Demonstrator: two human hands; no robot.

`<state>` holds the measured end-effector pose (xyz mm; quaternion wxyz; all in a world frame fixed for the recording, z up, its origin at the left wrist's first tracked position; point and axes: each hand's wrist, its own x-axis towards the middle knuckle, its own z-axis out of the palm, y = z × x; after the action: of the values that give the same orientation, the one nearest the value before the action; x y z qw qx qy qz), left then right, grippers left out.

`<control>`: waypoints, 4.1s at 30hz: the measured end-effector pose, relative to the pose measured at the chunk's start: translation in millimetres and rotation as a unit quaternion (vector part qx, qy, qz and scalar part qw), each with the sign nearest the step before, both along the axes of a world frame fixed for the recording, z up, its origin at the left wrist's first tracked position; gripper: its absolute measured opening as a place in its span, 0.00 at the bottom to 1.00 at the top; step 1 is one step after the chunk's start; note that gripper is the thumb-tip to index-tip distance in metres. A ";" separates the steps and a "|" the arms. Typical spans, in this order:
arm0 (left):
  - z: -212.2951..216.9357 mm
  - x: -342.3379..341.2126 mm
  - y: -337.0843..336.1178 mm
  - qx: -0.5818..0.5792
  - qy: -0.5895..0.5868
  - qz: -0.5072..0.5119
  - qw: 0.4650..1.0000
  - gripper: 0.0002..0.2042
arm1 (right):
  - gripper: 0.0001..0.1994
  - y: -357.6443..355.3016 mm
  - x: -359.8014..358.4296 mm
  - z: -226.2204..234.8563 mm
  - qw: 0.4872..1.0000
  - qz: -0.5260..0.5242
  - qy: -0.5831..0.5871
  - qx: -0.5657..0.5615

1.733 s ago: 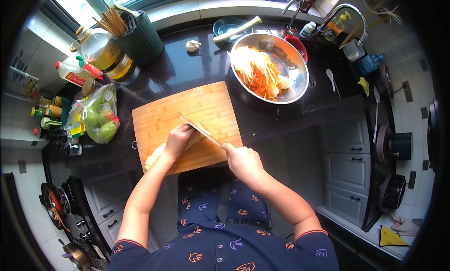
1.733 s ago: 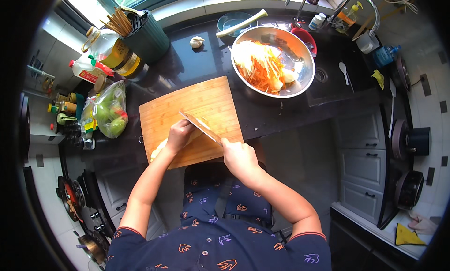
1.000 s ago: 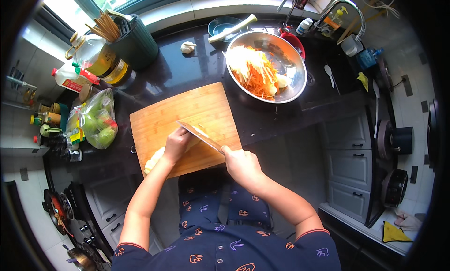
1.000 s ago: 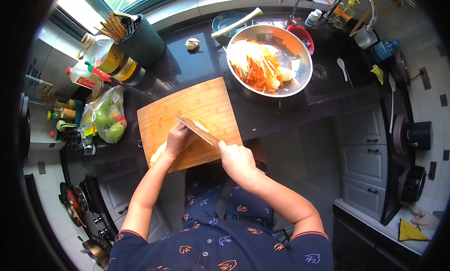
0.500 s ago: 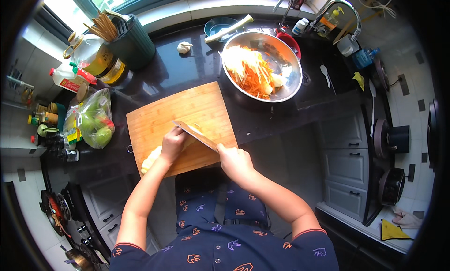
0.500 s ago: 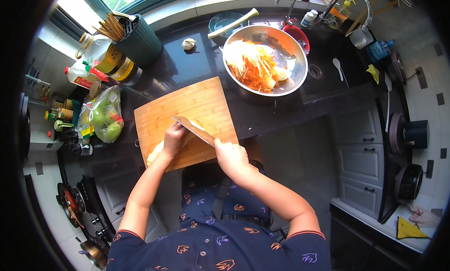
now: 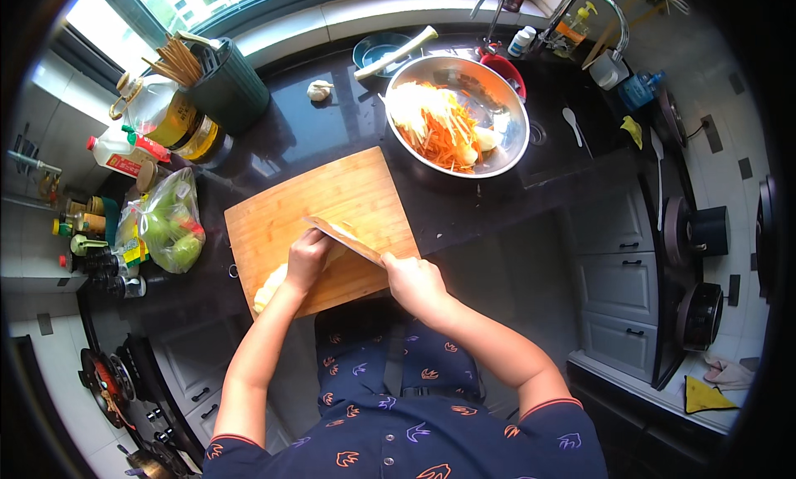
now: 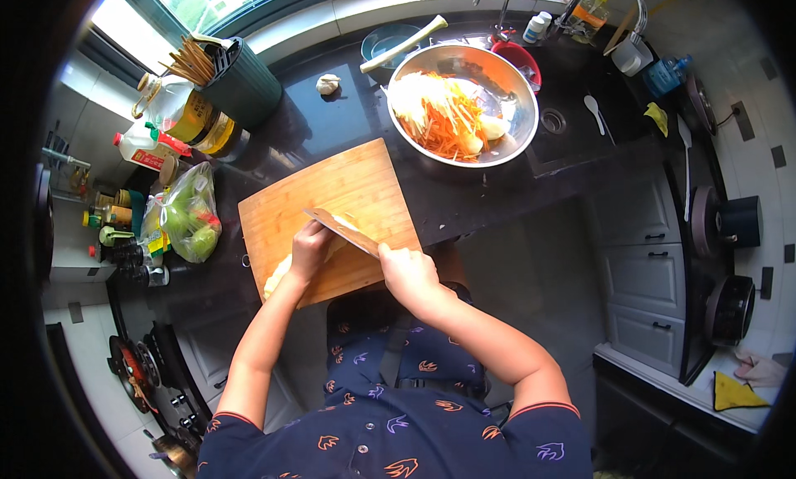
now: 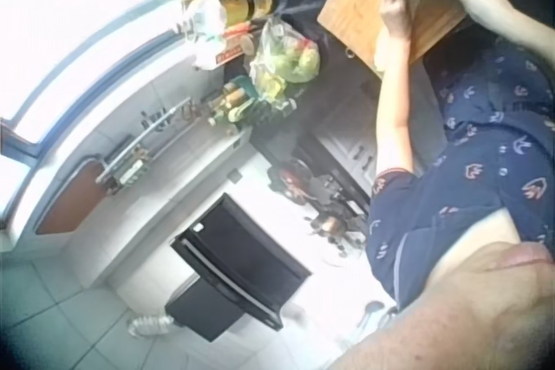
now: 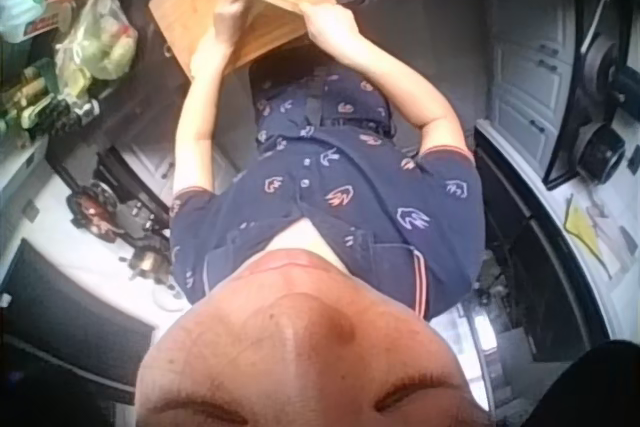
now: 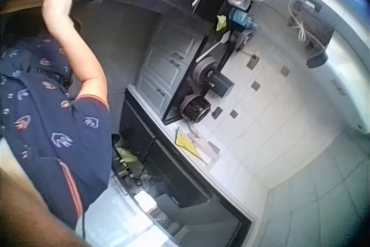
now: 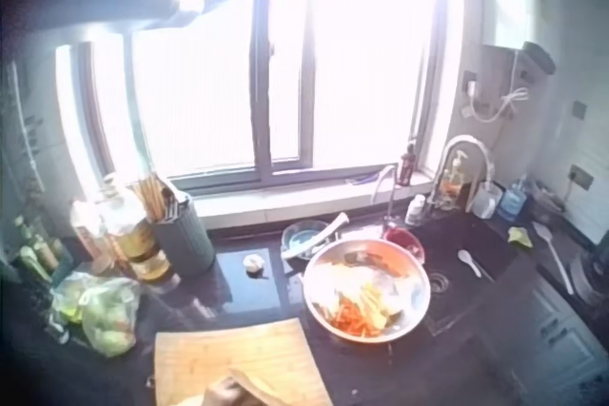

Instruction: The person slices a peeled potato into thin strips on a wooden cutting board using a large cleaver. The potato is held steady with the left hand while the right hand performs the cutting motion. The sliced potato pieces accumulate on the cutting board throughout the clip.

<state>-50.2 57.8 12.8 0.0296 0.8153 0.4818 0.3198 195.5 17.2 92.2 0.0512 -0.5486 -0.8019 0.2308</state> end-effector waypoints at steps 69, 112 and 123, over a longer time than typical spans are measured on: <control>-4.2 -7.7 -5.4 0.006 0.022 0.006 1.000 0.10 | 0.04 -0.9 -2.4 0.4 1.000 0.009 -0.003 0.004; 6.9 -5.7 -9.3 0.007 0.030 0.008 1.000 0.06 | 0.04 -5.6 -2.7 20.7 0.999 0.017 0.030 0.011; 6.8 -7.7 -9.9 0.005 0.016 -0.009 1.000 0.07 | 0.06 -2.8 -2.7 6.8 0.999 0.005 0.035 -0.002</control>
<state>-57.9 47.9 19.6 0.0203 0.8245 0.4736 0.3089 192.8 14.3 99.0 0.0768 -0.5360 -0.8020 0.2522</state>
